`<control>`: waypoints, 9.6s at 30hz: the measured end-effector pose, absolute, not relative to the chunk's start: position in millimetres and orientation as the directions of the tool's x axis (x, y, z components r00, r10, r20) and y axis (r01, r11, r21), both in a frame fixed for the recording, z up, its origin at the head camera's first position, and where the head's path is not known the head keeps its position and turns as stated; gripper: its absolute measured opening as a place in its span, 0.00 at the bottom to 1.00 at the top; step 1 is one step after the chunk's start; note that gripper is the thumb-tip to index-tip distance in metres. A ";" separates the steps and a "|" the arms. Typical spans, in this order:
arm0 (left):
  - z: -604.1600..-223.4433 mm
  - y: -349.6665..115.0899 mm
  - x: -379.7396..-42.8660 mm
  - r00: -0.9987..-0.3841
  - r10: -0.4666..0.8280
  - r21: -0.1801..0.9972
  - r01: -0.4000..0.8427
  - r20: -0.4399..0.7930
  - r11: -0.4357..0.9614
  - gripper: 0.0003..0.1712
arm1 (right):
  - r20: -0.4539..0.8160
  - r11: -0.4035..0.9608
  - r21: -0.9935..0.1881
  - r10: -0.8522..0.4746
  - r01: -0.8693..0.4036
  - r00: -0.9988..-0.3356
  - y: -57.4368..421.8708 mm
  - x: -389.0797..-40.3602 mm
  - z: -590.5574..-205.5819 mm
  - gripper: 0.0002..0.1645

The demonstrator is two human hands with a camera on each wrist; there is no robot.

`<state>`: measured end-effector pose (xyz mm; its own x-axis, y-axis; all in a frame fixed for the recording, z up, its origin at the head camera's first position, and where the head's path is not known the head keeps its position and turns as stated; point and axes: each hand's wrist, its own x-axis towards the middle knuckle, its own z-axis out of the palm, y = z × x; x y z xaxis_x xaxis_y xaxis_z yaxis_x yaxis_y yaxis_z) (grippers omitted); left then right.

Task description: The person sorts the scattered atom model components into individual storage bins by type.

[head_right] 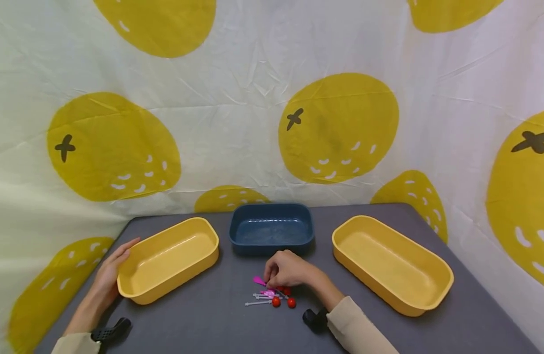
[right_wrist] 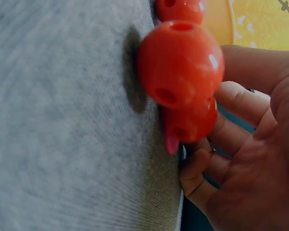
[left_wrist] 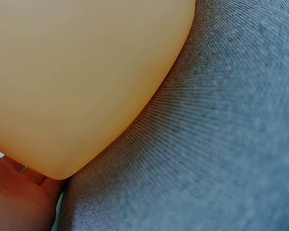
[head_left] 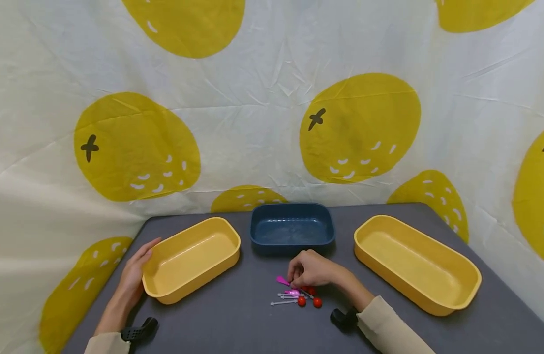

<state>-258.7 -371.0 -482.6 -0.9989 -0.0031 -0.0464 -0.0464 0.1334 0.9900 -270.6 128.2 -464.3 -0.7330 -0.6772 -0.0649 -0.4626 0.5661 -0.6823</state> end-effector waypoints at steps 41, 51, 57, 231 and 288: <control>-486.1 -373.7 -259.2 -0.998 0.070 0.994 0.008 0.001 0.112 0.36 | 0.079 0.304 -0.877 -0.673 -0.373 -0.735 143.5 -281.0 -457.1 0.11; -490.0 -376.4 -257.1 -0.997 0.065 0.986 0.051 0.041 0.160 0.35 | 0.111 0.204 -0.923 -0.671 -0.326 -0.733 143.6 -279.5 -453.4 0.15; -491.8 -376.0 -257.1 -0.996 0.064 0.982 0.070 0.060 0.178 0.35 | 0.113 0.167 -0.942 -0.658 -0.291 -0.744 142.7 -277.1 -452.5 0.13; -491.8 -375.0 -260.7 -0.997 0.057 0.983 0.053 0.044 0.174 0.30 | -0.089 0.216 -0.976 -0.558 -0.041 -0.825 -103.3 -332.8 -431.2 0.08; -488.9 -370.9 -258.5 -0.999 0.022 0.986 0.045 0.042 0.163 0.31 | -0.169 0.471 -0.866 -0.590 -0.167 -0.789 -118.3 -338.4 -448.2 0.03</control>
